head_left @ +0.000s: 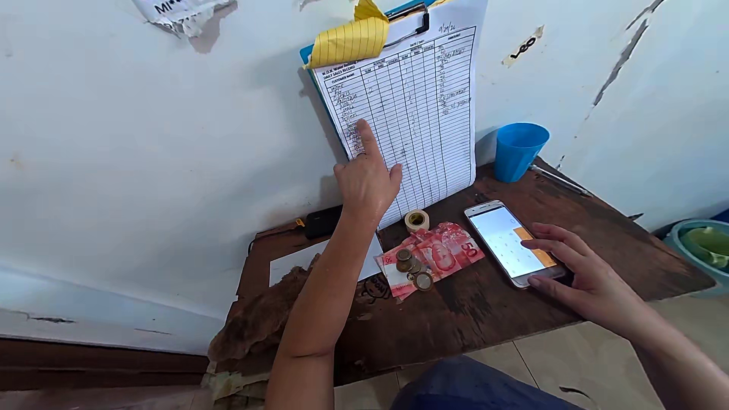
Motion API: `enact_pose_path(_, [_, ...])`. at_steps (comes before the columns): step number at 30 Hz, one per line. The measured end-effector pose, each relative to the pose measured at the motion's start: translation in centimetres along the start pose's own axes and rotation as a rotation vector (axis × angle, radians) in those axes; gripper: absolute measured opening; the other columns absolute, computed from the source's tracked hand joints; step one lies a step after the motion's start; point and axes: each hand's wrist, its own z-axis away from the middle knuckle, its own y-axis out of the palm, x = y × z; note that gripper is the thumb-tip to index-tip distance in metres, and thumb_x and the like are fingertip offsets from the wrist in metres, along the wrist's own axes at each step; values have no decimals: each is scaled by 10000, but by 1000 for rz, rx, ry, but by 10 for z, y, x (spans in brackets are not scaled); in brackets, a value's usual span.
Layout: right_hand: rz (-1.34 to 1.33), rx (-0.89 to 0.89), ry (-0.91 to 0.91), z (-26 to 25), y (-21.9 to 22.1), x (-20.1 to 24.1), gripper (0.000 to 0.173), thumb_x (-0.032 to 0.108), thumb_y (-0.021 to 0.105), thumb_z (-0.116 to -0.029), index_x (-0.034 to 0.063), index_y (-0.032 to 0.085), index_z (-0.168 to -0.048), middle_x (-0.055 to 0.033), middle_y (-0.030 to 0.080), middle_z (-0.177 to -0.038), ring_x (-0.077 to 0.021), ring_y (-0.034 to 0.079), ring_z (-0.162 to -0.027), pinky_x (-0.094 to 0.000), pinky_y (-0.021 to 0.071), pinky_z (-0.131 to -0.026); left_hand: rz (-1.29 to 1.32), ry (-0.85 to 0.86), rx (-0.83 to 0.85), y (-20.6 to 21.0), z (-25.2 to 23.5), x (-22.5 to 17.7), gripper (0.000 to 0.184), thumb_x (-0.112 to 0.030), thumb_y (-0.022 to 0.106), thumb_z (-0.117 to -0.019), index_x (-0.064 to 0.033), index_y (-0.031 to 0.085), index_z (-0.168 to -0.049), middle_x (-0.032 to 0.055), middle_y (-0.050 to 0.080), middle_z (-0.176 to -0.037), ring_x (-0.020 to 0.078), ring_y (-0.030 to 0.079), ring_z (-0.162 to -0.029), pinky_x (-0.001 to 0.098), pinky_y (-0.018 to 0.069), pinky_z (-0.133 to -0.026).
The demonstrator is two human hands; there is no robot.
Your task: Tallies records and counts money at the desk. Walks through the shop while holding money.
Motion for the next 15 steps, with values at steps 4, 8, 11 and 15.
enact_pose_path(4, [-17,1,6,-1,-1,1,566,452,647,-846,44,687,-1237,-254,499,-1466,-419,519,-1306,-627,414,-1004,7,57,-29,1,-4,-10,917,-364,604,-1013,72,54,-1603,253,700,-944,433,686,-938,609,448,-899])
enact_pose_path(8, [-48,-3,4,0,-1,1,544,430,656,-858,42,684,-1237,-251,496,-1471,-418,522,-1299,-616,424,-1001,16,89,28,6,-17,-32,922,-373,600,-1018,31,29,-1618,258,699,-998,445,677,-987,632,428,-951])
enact_pose_path(11, [-74,-11,19,0,-3,3,508,383,656,-862,32,682,-1229,-253,499,-1464,-408,524,-1295,-590,438,-997,2,133,49,11,-25,-54,922,-366,605,-1014,18,28,-1623,251,705,-1015,436,680,-988,624,434,-937])
enact_pose_path(15, [-112,-48,29,0,-3,5,470,330,650,-861,16,686,-1209,-252,522,-1439,-379,542,-1284,-553,455,-998,-16,160,66,16,-36,-78,902,-372,590,-1022,-40,23,-1639,236,707,-1014,422,679,-991,614,434,-931])
